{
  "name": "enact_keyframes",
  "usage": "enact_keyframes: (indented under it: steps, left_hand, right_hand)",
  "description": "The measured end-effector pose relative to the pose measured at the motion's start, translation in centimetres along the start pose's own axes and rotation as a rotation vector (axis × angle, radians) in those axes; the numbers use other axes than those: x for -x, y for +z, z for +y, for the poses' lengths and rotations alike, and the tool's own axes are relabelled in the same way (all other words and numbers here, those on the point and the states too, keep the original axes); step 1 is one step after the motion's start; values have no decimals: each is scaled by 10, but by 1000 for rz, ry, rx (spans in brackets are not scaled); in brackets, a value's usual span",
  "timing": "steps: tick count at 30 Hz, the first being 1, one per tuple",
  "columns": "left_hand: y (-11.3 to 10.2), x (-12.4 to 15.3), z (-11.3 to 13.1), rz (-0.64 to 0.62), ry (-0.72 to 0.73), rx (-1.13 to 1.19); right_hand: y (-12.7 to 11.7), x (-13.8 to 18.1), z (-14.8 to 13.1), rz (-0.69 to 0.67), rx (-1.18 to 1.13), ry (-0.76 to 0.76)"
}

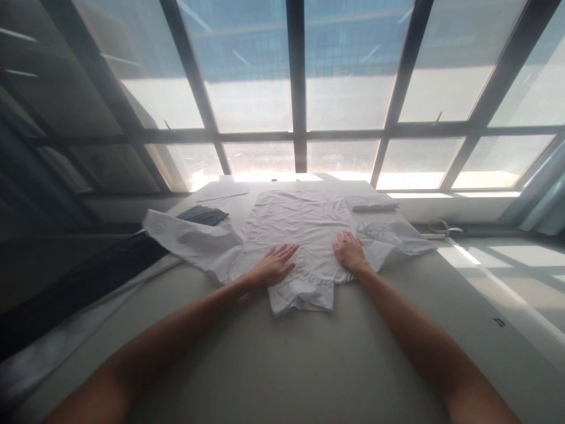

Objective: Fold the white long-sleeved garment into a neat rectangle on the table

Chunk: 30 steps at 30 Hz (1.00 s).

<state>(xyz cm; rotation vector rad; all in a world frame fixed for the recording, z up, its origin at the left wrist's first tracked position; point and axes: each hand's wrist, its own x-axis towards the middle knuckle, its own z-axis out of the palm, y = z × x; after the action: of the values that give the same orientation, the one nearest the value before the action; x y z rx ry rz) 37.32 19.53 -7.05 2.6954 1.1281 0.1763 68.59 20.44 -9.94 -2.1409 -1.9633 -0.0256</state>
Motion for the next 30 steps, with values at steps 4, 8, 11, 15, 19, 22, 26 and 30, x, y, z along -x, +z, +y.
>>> enact_keyframes:
  steps: [4, 8, 11, 15, 19, 22, 26, 30]
  left_hand:
    - [-5, -6, -22, 0, -127, -32]
    - [-16, -7, -47, 25, -278, -100]
    - [-22, -4, -55, 45, -346, -124]
    - [-25, 0, -51, 54, -367, -148]
    - [-26, 0, -48, 58, -364, -152]
    - [-23, -1, -48, 50, -311, -140]
    - [-11, -3, -45, 44, -167, -136]
    - [-5, -3, -39, 42, -126, -157]
  right_hand:
    - [3, -2, 2, 5, 5, -7]
    - [3, -2, 3, 11, 0, -11]
    - [2, -2, 2, 12, -3, -6]
    - [1, -1, 0, 9, -5, 2]
    - [0, 1, -2, 17, 13, 9]
    - [-2, 3, -5, 20, 21, 15]
    - [-5, 6, -12, 120, -7, -42]
    - [-4, 9, -25, 91, -68, -186]
